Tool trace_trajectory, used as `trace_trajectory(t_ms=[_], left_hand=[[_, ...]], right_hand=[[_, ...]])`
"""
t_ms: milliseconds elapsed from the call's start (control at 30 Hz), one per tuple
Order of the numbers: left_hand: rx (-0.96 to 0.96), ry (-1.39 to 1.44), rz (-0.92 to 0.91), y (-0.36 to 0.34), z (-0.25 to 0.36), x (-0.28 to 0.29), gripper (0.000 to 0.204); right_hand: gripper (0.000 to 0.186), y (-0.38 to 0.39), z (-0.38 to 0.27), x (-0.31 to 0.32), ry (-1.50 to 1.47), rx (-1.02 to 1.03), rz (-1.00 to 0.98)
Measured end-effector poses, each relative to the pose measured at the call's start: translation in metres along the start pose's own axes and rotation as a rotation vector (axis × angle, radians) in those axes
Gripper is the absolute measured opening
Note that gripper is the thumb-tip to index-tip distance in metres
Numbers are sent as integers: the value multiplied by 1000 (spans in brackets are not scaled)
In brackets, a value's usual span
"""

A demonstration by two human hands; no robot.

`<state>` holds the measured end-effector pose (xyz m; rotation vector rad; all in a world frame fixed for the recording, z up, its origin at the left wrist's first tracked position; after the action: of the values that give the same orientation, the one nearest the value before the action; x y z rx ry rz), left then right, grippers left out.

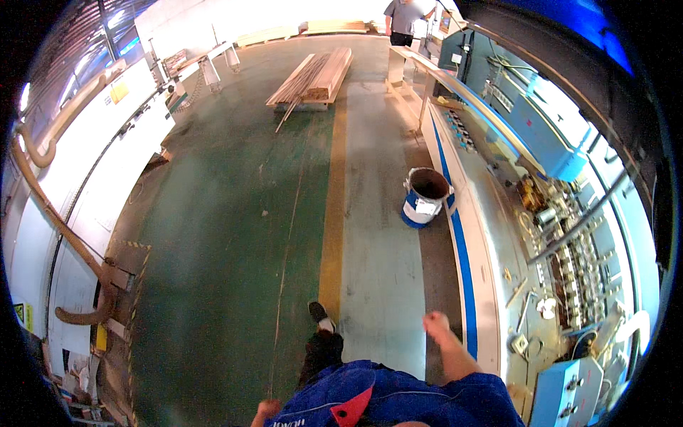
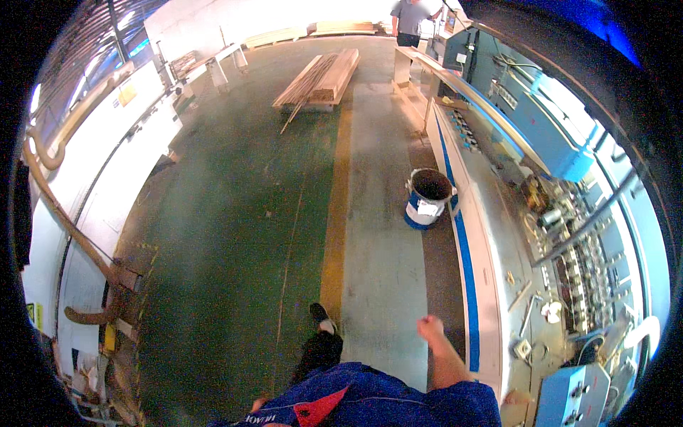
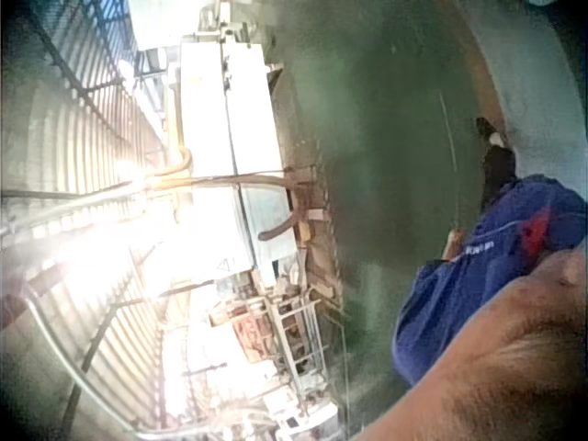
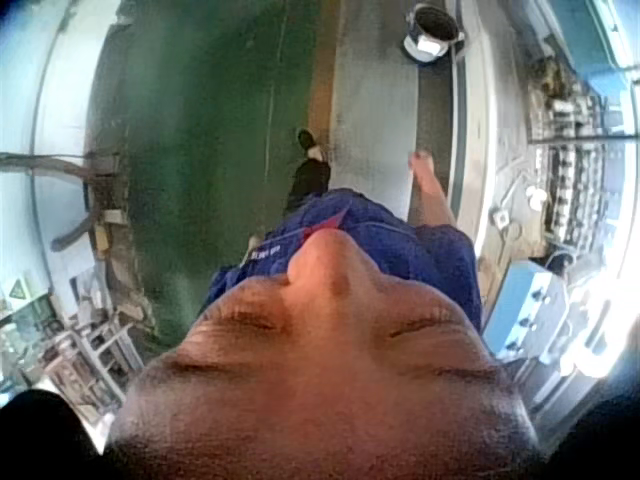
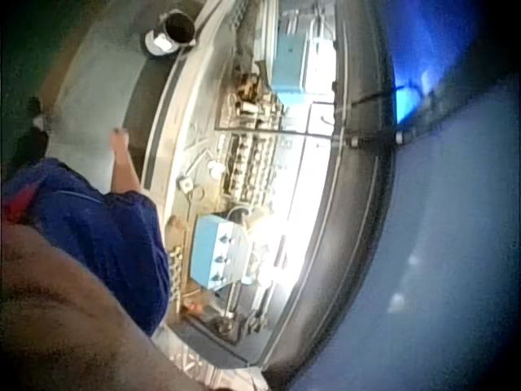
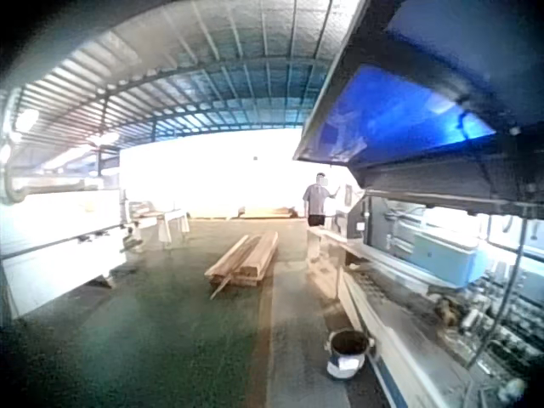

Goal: The person adjusts a woodworking machine using a hex key, then feeds wooden planks through the machine one at a time. They walk to a nearby table to stack processed planks and return to the machine to continue feeding more planks.

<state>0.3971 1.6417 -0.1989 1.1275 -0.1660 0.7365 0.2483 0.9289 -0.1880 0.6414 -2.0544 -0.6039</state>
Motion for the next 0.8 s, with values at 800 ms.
trace_trajectory(t_ms=[800], left_hand=[[-395, -306, 359, -713, 855, 524, 39]], right_hand=[[24, -515, -462, -114, 301, 170, -100]])
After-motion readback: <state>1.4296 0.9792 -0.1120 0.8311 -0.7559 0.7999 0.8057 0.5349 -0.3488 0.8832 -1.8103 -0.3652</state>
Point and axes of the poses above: each hand's wrist, its own y-axis away from the middle knuckle, its own x-axis out of the back of the hand, z = x × y, the point moved 4 cm from there along -y, towards the middle knuckle, and after that the axes turned 12 degrees about -x, right-handed, at the moved point
